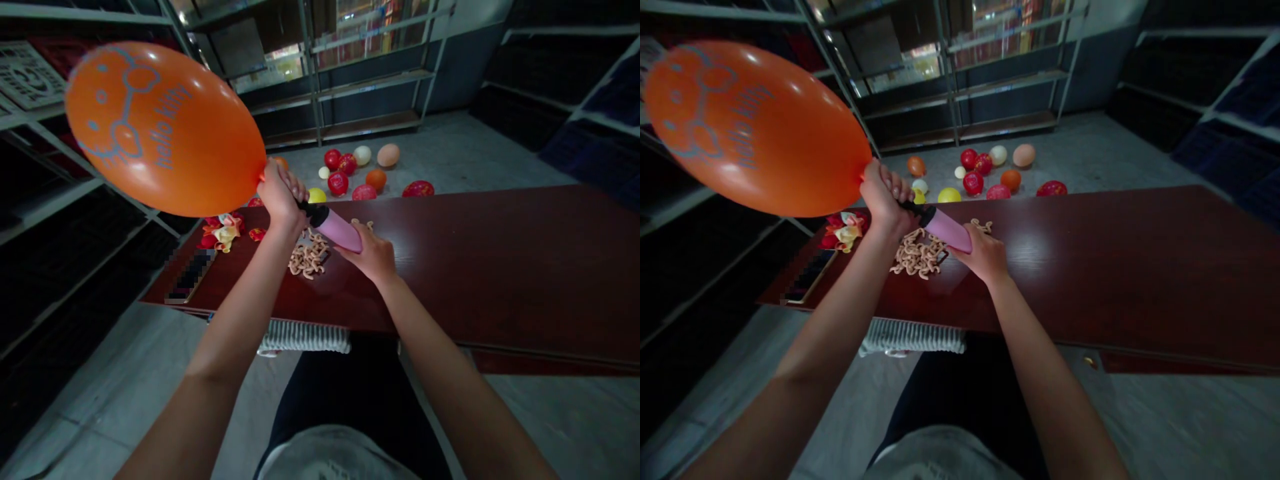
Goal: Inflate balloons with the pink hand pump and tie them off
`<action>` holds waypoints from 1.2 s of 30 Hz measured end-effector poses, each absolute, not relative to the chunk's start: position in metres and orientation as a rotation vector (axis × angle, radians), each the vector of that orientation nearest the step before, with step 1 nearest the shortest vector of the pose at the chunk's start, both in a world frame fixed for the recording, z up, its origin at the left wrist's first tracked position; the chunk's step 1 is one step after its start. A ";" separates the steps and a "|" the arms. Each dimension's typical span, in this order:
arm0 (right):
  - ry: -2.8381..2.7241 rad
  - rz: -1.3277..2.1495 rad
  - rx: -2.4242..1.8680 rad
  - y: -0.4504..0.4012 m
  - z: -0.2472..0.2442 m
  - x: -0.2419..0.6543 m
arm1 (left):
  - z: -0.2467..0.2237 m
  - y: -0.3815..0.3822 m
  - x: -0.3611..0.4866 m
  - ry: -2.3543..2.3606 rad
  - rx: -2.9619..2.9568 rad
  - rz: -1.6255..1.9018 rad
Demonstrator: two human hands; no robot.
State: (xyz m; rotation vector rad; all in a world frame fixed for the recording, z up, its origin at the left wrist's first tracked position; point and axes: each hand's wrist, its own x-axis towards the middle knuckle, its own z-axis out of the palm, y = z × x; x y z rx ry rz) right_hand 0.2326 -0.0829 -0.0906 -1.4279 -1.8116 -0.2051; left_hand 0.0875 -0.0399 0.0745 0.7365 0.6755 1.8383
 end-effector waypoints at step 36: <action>-1.776 -0.027 -1.410 -0.090 -0.092 0.236 | 0.147 -0.032 0.080 0.607 1.017 1.894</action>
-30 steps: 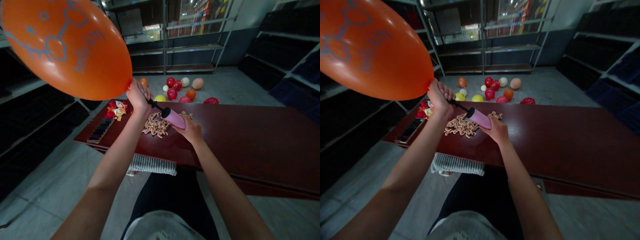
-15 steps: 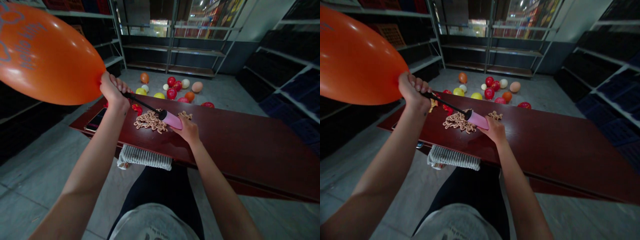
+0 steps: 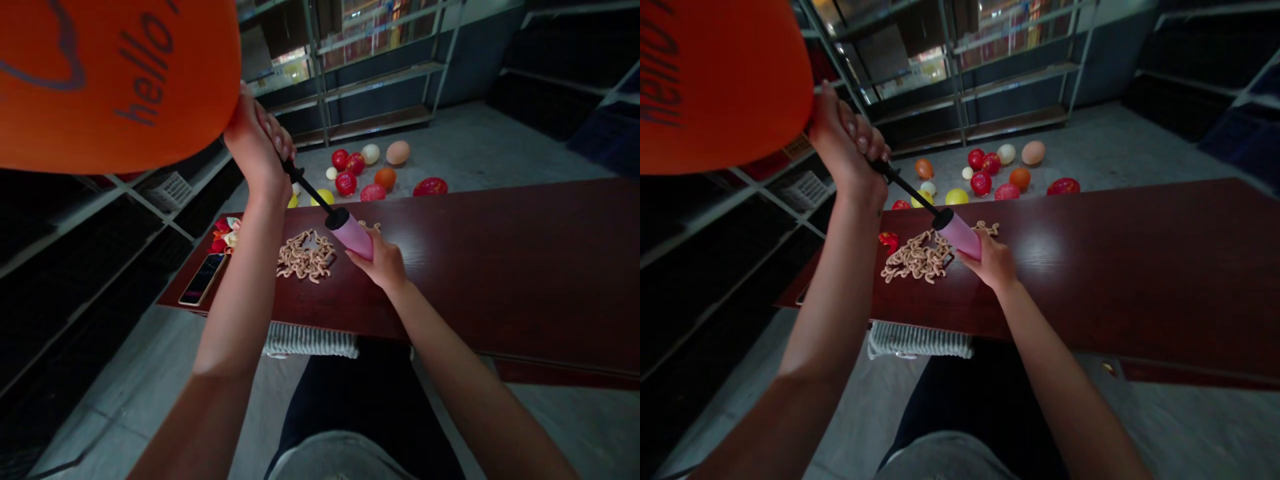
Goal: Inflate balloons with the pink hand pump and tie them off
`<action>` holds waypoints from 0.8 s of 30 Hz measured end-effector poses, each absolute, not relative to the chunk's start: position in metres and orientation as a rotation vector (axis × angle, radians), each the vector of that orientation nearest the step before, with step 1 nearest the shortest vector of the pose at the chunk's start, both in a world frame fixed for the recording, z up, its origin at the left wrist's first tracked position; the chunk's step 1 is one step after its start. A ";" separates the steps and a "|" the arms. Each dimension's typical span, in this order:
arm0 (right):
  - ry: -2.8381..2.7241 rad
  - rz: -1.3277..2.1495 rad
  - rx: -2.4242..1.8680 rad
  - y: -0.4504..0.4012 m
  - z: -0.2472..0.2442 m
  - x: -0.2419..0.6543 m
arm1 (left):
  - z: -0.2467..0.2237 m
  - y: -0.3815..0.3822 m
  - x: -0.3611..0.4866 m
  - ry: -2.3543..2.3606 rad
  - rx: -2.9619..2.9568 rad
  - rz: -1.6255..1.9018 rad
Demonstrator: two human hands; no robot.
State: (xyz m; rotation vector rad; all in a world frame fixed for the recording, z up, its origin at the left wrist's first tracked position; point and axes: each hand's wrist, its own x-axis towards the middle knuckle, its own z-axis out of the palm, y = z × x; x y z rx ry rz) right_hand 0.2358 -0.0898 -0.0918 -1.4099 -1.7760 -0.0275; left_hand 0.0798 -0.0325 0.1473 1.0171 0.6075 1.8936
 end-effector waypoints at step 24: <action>-1.843 -0.247 -1.327 -0.096 -0.094 0.235 | 0.082 -0.053 0.073 0.642 0.712 1.807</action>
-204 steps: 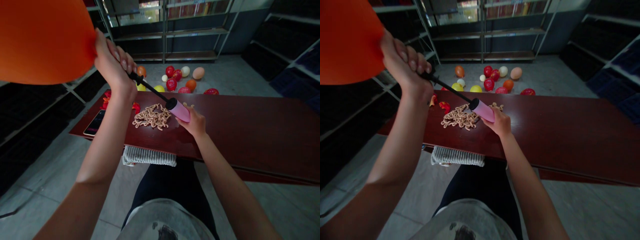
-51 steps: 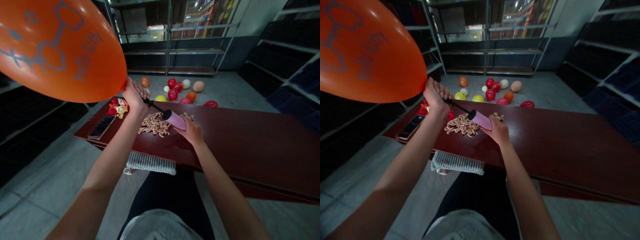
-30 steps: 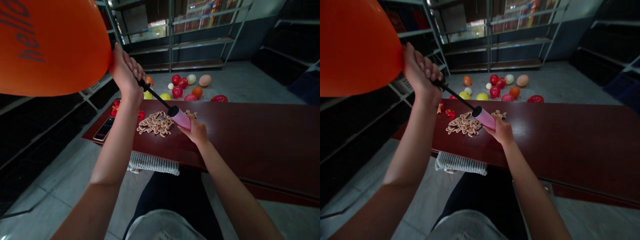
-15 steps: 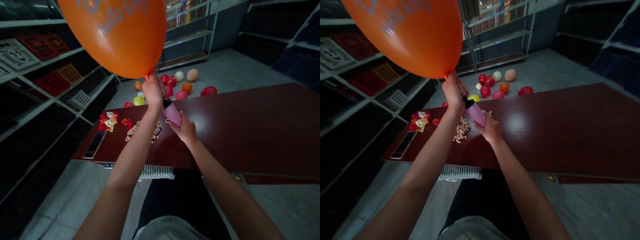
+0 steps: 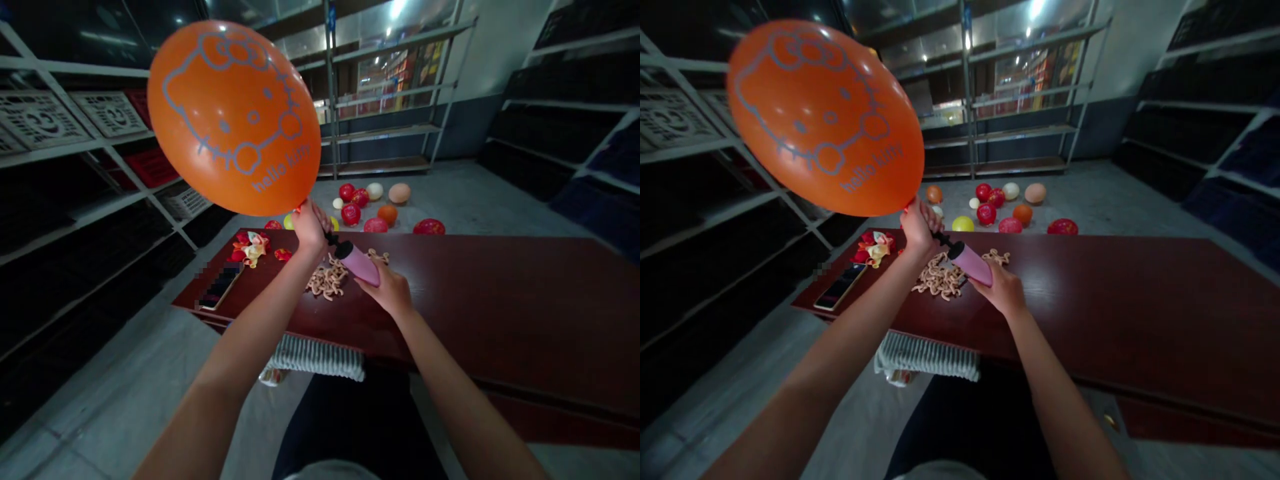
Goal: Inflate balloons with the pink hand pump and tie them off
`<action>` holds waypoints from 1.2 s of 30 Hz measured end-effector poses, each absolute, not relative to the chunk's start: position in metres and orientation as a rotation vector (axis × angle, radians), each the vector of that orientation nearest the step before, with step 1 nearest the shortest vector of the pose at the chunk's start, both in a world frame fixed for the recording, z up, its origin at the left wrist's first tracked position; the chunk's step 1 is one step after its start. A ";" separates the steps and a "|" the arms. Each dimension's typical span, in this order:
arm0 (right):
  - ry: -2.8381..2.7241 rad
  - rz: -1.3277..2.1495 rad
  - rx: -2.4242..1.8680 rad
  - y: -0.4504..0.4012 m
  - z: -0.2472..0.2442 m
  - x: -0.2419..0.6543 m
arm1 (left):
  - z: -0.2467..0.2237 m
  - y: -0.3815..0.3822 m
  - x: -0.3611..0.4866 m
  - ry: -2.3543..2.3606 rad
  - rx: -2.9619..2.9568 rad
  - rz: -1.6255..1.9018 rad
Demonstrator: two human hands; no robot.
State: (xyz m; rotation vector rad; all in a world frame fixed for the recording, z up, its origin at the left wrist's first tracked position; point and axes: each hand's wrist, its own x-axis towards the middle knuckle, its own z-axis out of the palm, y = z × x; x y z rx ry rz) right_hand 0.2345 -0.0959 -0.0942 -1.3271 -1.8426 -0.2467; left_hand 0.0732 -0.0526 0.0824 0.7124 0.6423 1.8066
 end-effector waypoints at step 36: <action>-1.668 -0.149 -1.430 -0.096 -0.096 0.237 | 0.093 -0.025 0.116 0.602 0.863 1.771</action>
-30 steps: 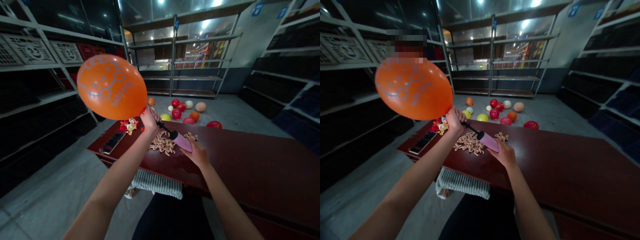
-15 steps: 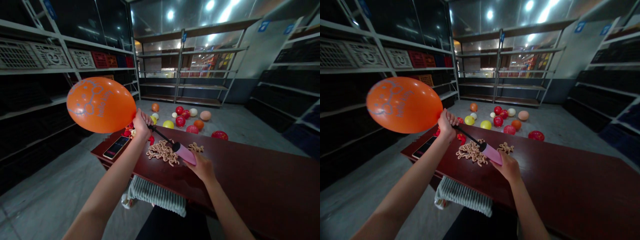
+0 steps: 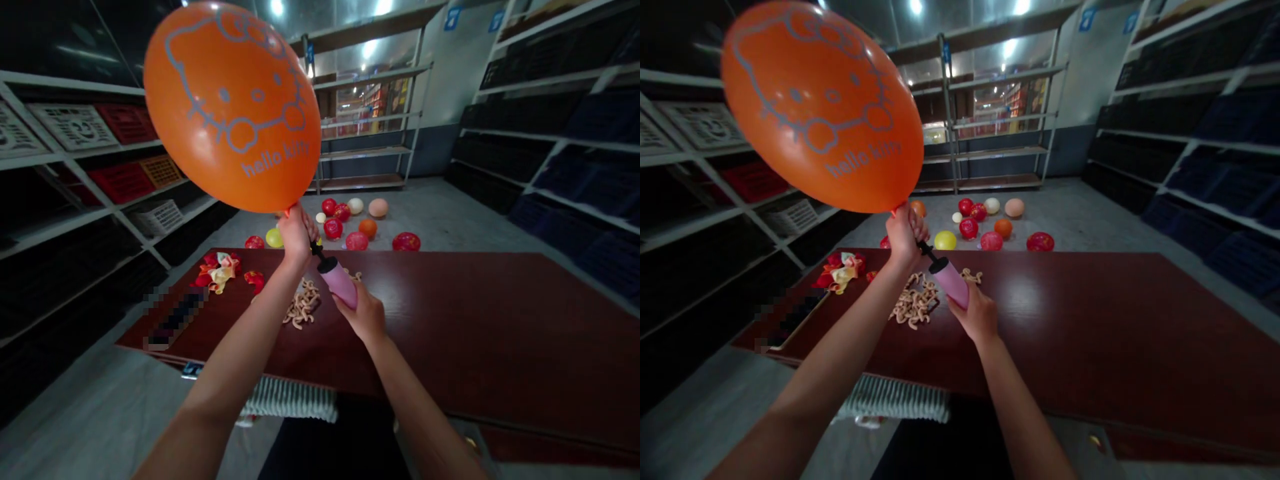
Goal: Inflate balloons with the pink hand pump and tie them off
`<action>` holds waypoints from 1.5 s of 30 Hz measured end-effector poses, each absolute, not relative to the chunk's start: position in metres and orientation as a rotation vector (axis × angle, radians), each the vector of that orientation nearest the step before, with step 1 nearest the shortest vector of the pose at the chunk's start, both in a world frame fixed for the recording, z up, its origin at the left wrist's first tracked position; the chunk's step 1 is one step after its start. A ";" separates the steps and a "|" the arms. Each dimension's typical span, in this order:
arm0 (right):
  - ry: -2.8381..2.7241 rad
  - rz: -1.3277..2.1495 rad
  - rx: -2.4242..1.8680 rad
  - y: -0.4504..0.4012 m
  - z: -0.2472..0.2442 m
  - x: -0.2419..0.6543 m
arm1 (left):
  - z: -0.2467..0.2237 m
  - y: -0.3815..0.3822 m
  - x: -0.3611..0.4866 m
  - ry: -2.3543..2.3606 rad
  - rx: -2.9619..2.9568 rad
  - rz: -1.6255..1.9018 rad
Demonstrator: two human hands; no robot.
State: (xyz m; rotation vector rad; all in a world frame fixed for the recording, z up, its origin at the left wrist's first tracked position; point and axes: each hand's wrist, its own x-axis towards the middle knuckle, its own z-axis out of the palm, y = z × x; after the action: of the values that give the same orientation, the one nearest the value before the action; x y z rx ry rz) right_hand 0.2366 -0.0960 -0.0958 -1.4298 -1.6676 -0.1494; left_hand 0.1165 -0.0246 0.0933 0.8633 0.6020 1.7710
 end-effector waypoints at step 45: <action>-1.966 -0.289 -1.478 -0.097 -0.087 0.228 | 0.087 -0.057 -0.023 0.736 0.609 2.126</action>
State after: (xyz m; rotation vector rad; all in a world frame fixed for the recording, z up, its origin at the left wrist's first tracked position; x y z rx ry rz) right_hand 0.2281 -0.0974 -0.0868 -1.4781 -1.9657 -0.2886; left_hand -0.0233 -0.0572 0.0871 0.6093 0.7364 2.1261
